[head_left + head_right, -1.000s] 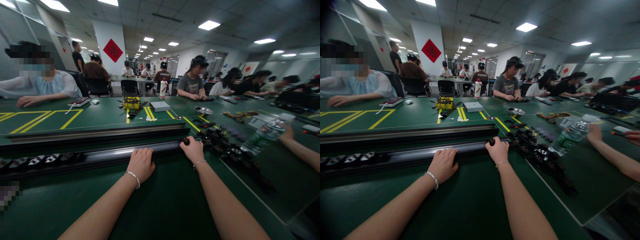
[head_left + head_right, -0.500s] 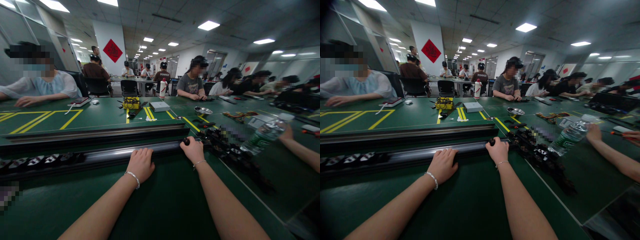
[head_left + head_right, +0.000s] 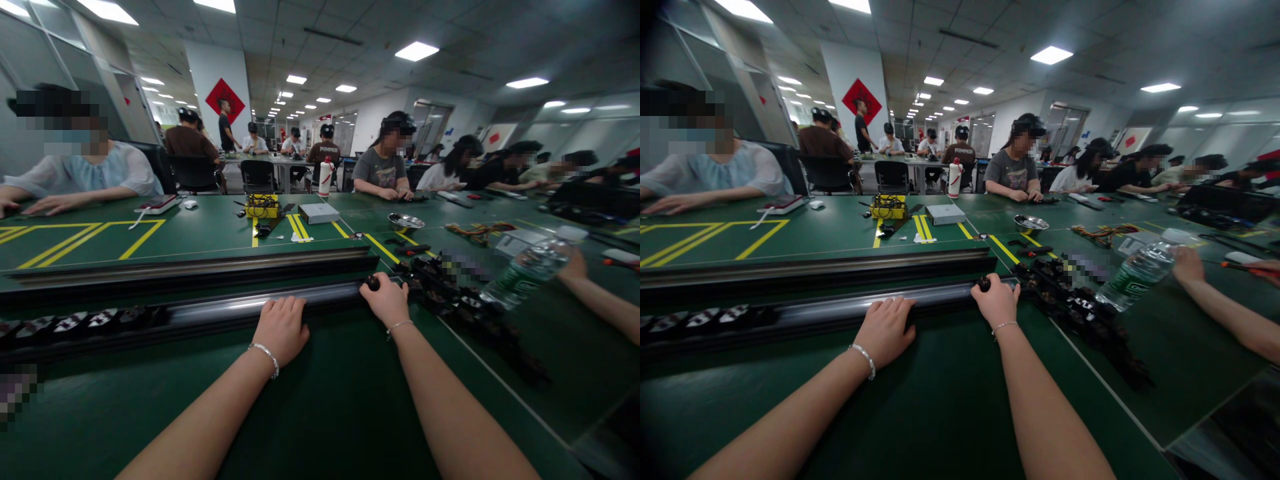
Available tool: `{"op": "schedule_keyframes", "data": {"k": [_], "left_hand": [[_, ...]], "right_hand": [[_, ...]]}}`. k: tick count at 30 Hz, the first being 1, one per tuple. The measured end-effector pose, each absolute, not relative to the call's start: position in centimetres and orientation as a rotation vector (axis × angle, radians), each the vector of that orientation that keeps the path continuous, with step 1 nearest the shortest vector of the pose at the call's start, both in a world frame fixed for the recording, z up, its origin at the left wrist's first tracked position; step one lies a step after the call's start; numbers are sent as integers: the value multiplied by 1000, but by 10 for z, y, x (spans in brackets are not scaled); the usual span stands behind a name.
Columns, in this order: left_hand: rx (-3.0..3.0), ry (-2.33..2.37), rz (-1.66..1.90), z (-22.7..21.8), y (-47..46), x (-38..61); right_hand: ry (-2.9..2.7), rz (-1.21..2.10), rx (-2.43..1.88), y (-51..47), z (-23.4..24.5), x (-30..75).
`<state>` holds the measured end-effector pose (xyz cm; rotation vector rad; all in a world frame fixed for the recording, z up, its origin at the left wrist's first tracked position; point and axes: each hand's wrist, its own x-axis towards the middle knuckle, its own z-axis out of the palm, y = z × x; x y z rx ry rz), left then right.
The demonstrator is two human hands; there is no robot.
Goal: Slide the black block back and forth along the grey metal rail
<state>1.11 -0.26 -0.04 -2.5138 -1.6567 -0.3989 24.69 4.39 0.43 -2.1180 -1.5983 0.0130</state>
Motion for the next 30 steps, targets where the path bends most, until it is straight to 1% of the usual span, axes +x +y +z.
{"op": "schedule_keyframes", "data": {"k": [17, 30], "left_hand": [[-2498, -1634, -406, -3, -1, 11], [-2512, -1639, -394, -4, -1, 11]], "right_hand": [[-1584, -115, -2133, 48, 0, 255], [-1567, -64, -2144, 46, 2, 256]]}}
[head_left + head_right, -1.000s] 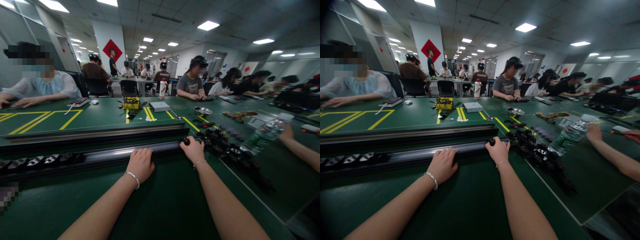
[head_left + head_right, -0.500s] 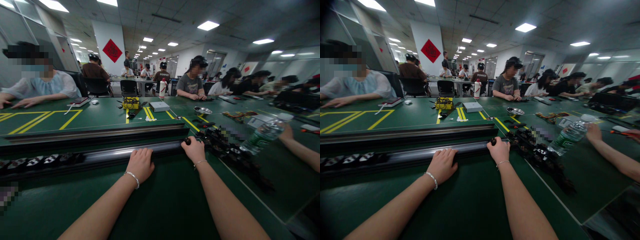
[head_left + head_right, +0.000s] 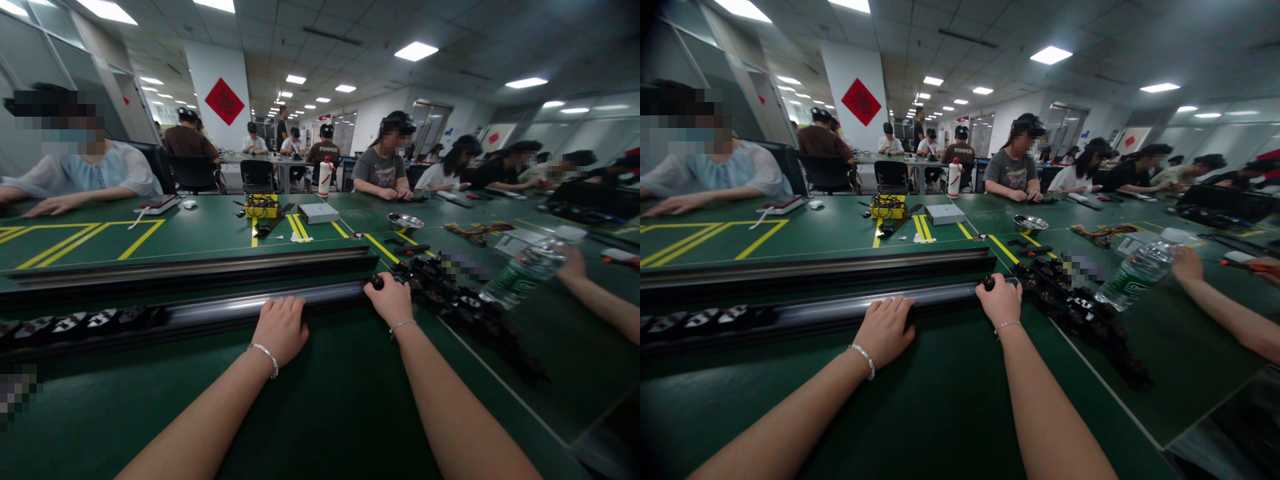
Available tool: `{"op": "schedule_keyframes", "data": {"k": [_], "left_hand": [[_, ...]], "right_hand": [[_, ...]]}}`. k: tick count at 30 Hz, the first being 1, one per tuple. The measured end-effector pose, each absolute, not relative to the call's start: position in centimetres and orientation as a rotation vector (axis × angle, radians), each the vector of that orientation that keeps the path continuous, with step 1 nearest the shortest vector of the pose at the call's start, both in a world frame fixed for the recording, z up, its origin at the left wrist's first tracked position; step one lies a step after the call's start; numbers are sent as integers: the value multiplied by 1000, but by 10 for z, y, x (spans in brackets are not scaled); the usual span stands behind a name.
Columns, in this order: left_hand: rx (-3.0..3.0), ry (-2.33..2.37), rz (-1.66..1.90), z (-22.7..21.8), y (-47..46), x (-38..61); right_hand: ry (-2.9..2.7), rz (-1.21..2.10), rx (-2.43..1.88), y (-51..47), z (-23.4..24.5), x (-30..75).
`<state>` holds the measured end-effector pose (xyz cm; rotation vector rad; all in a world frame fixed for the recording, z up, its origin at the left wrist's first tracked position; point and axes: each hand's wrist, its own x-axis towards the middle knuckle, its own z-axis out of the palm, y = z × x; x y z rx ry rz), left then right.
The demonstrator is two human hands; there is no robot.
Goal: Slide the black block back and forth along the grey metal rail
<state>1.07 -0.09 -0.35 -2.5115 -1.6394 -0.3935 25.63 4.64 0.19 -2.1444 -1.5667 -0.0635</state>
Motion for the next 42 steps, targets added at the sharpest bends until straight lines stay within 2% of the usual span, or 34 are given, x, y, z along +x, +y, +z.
{"op": "schedule_keyframes", "data": {"k": [42], "left_hand": [[-2511, -1637, -407, -2, -2, 11]], "right_hand": [[-1557, -112, -2107, 47, 1, 257]]}}
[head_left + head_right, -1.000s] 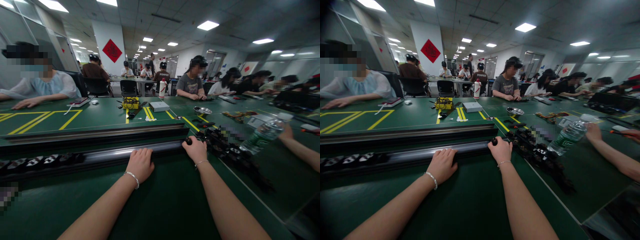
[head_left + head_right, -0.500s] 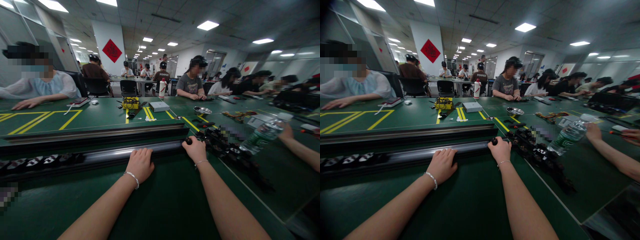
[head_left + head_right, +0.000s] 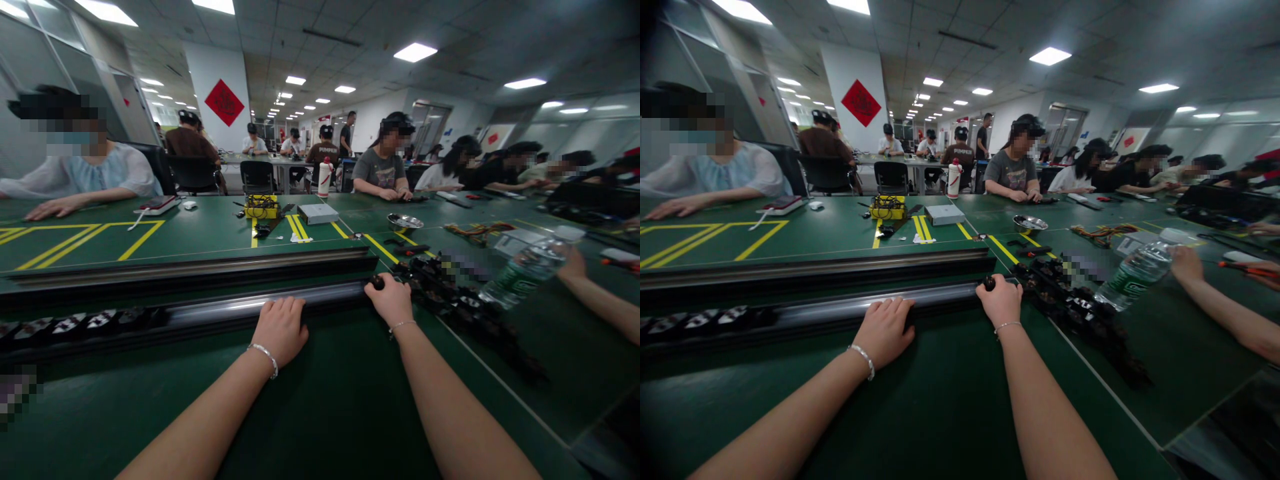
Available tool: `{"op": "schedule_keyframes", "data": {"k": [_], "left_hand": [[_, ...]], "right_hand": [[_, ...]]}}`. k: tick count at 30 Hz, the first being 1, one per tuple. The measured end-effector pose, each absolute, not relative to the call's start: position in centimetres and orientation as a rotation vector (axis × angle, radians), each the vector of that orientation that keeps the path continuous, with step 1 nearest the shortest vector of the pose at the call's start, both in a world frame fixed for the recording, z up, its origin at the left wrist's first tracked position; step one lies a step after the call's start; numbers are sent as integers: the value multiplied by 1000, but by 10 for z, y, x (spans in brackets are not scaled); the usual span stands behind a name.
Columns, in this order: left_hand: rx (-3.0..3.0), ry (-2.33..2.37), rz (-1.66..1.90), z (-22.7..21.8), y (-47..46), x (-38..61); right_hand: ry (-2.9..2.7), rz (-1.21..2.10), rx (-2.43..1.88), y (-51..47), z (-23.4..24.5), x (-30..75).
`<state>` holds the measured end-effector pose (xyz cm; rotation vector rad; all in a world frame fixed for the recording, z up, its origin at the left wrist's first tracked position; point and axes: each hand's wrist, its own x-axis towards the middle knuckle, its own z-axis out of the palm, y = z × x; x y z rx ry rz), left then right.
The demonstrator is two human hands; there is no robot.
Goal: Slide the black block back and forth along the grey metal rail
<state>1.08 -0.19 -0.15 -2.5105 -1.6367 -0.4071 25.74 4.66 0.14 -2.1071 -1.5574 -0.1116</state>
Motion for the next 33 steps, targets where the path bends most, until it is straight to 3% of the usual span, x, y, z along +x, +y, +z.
{"op": "schedule_keyframes", "data": {"k": [33], "left_hand": [[-2519, -1676, -368, 1, -3, 12]], "right_hand": [[-1502, -157, -2177, 48, -2, 264]]}}
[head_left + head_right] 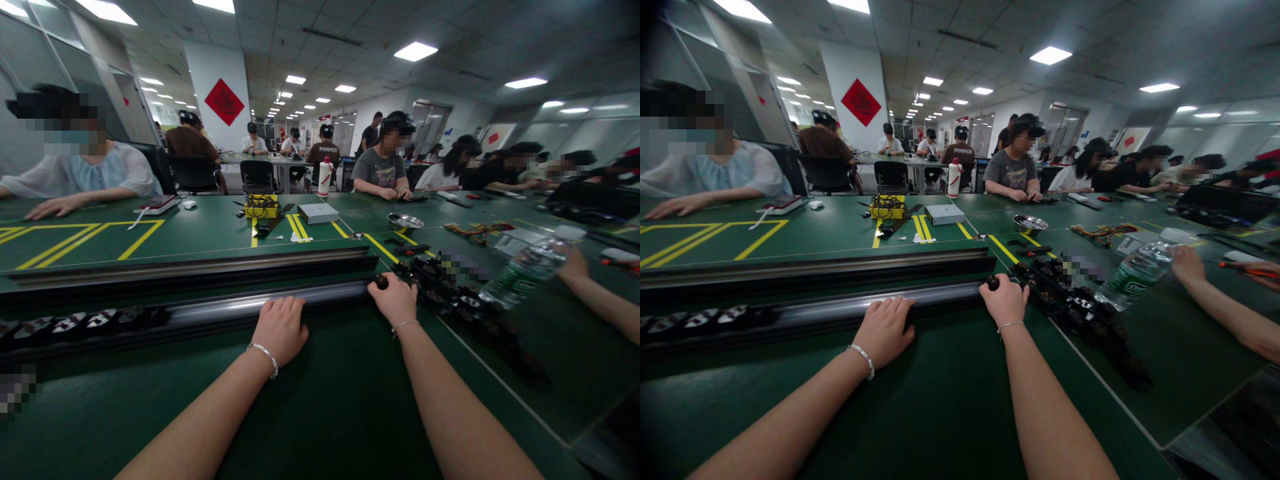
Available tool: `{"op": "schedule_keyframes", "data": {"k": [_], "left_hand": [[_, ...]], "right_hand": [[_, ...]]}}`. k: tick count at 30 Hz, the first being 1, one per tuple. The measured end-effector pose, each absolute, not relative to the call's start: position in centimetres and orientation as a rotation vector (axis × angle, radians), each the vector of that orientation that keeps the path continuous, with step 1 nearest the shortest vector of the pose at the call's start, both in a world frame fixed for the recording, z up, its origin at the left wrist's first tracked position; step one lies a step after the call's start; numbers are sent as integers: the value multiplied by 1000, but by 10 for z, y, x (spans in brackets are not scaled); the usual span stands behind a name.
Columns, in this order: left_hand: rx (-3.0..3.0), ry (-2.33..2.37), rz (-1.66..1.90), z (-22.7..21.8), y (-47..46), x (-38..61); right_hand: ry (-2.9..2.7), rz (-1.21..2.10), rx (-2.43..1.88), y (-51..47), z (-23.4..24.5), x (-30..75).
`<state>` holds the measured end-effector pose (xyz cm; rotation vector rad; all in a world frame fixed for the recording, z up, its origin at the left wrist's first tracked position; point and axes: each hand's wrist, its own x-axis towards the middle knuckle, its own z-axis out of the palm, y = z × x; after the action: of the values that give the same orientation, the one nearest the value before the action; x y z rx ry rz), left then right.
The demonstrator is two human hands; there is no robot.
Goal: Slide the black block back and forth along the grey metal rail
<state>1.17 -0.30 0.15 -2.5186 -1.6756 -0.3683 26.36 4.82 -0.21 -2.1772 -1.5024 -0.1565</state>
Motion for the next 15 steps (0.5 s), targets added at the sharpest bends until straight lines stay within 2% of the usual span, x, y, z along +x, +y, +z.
{"op": "schedule_keyframes", "data": {"k": [15], "left_hand": [[-2510, -1647, -405, -1, -2, 10]], "right_hand": [[-1491, -105, -2128, 48, -1, 262]]}}
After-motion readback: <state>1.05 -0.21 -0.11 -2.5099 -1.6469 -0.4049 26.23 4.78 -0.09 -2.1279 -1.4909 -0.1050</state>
